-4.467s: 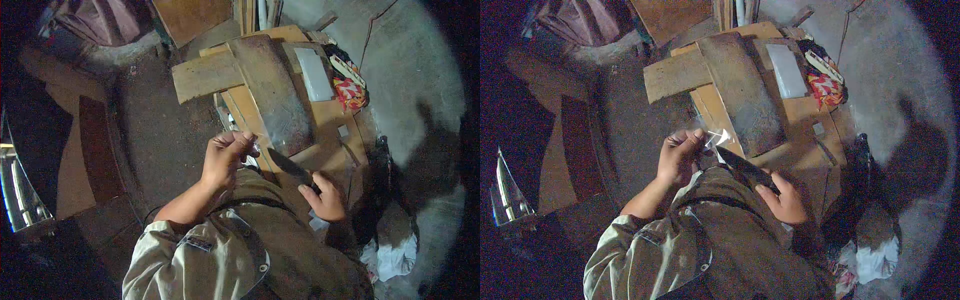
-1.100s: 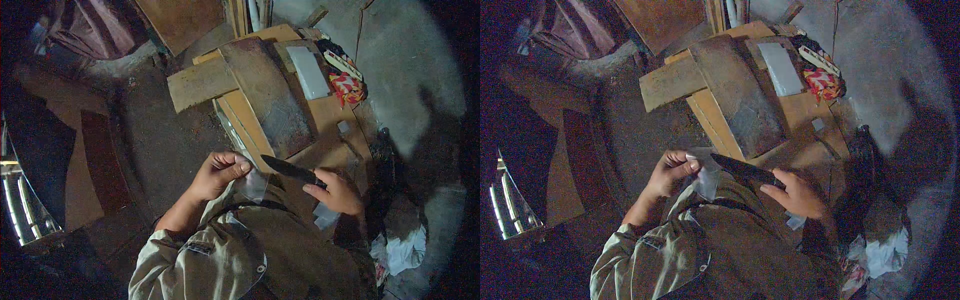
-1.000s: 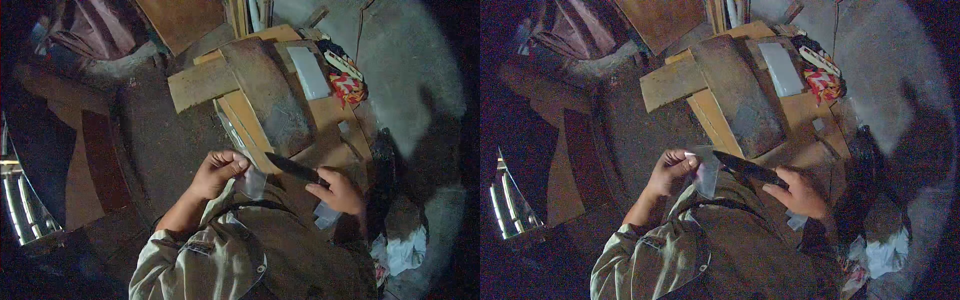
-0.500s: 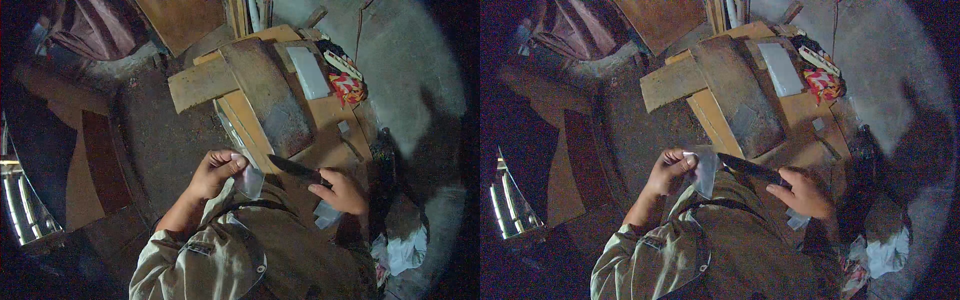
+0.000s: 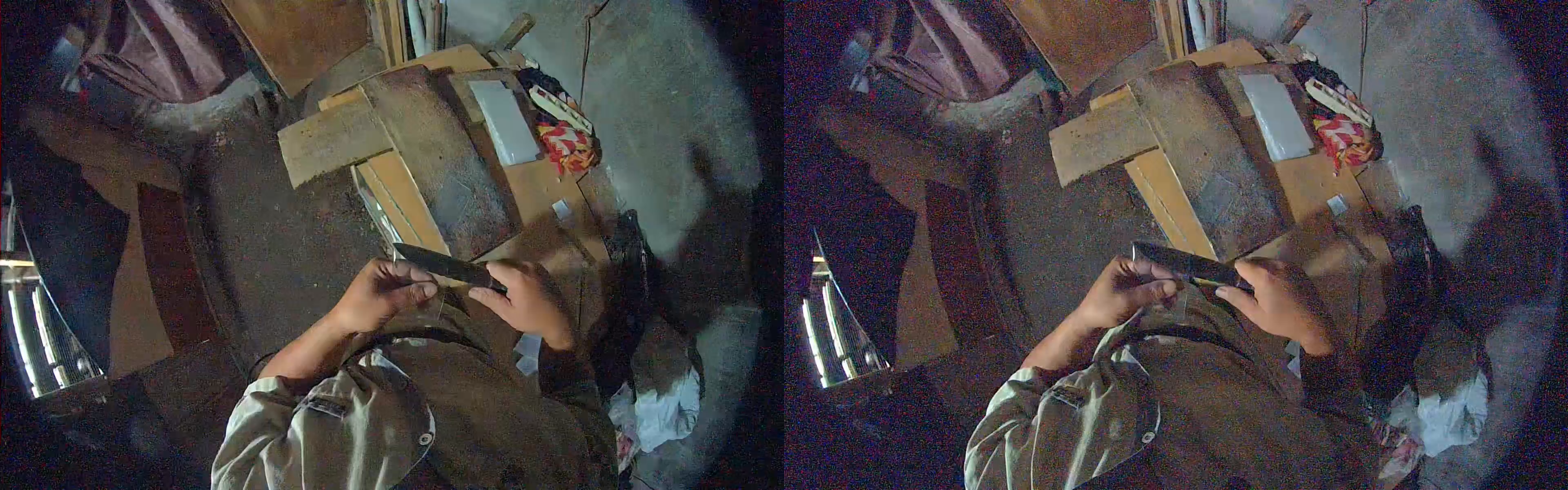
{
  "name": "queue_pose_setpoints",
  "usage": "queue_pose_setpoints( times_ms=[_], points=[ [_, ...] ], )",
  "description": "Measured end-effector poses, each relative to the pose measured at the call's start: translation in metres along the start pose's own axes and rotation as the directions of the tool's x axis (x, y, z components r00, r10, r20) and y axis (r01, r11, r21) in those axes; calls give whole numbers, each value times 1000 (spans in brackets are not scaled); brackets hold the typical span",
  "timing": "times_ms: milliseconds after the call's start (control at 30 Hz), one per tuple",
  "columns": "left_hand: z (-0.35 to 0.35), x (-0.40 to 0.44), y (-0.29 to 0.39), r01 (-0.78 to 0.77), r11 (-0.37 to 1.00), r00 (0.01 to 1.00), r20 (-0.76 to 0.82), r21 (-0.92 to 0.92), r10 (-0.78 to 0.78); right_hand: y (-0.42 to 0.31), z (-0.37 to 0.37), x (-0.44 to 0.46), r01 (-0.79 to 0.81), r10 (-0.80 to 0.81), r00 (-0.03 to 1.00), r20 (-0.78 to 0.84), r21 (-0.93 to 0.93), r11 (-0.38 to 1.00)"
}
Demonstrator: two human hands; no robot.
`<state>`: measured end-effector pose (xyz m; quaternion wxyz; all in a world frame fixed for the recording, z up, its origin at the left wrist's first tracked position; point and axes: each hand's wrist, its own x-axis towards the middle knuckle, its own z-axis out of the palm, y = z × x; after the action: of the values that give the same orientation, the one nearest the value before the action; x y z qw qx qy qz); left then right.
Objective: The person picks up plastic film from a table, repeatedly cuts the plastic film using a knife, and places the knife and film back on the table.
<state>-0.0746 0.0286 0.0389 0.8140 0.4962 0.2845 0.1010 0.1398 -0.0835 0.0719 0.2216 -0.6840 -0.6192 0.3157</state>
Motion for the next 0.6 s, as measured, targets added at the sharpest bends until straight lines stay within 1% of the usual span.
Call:
queue_pose_setpoints(
  times_ms=[67, 133, 167, 200, 233, 267, 300, 367, 433, 467, 500, 533, 567, 600],
  points=[
    [-3, 5, -4, -56, 998, 998, 33, 4, 56, -4, -1, 4, 10, -10, 1000, 4, 6, 1000],
    [-1, 7, -3, -74, 997, 996, 59, 29, 72, -14, -7, 10, -7, 11, 1000, 27, -150, 989],
    [0, 8, -2, -89, 995, 993, 84, 51, 85, -13, -7, 12, -6, 10, 1000, 23, -150, 989],
    [-1, 9, -5, -91, 994, 993, 85, 54, 87, -11, -5, 14, 49, -52, 999, -12, -190, 981],
    [-2, 10, -9, -136, 988, 986, 107, 76, 127, -9, -4, 16, 102, -115, 992, -44, -231, 967],
    [-3, 10, -11, -181, 979, 977, 129, 96, 168, -8, -4, 17, 103, -117, 992, -48, -232, 967],
    [-3, 10, -10, -182, 978, 977, 130, 98, 169, -6, -4, 19, 122, -135, 990, -48, -217, 969],
    [-4, 8, -6, -80, 995, 991, 114, 61, 73, -6, -9, 19, 143, -156, 986, -51, -202, 969],
    [-12, 7, -11, -102, 994, 988, 119, 34, 97, -7, -22, 17, 42, -67, 996, -66, -324, 945],
    [-16, 6, -12, -123, 992, 985, 125, 5, 122, -4, -24, 18, -160, 128, 984, -125, -300, 941],
    [-16, 7, -11, -124, 992, 985, 124, 5, 122, 7, -26, 17, -159, 126, 984, -125, -300, 941],
    [-15, 7, -9, -96, 995, 990, 109, 36, 92, 23, -27, 16, -182, 136, 956, -262, -163, 970],
    [-15, 8, -8, -66, 996, 994, 94, 66, 60, 34, -25, 17, -185, 162, 906, -390, -21, 983],
    [-16, 10, -10, -18, 991, 997, 80, 135, 7, 38, -23, 19, -64, 99, 909, -406, 99, 993]
  ],
)
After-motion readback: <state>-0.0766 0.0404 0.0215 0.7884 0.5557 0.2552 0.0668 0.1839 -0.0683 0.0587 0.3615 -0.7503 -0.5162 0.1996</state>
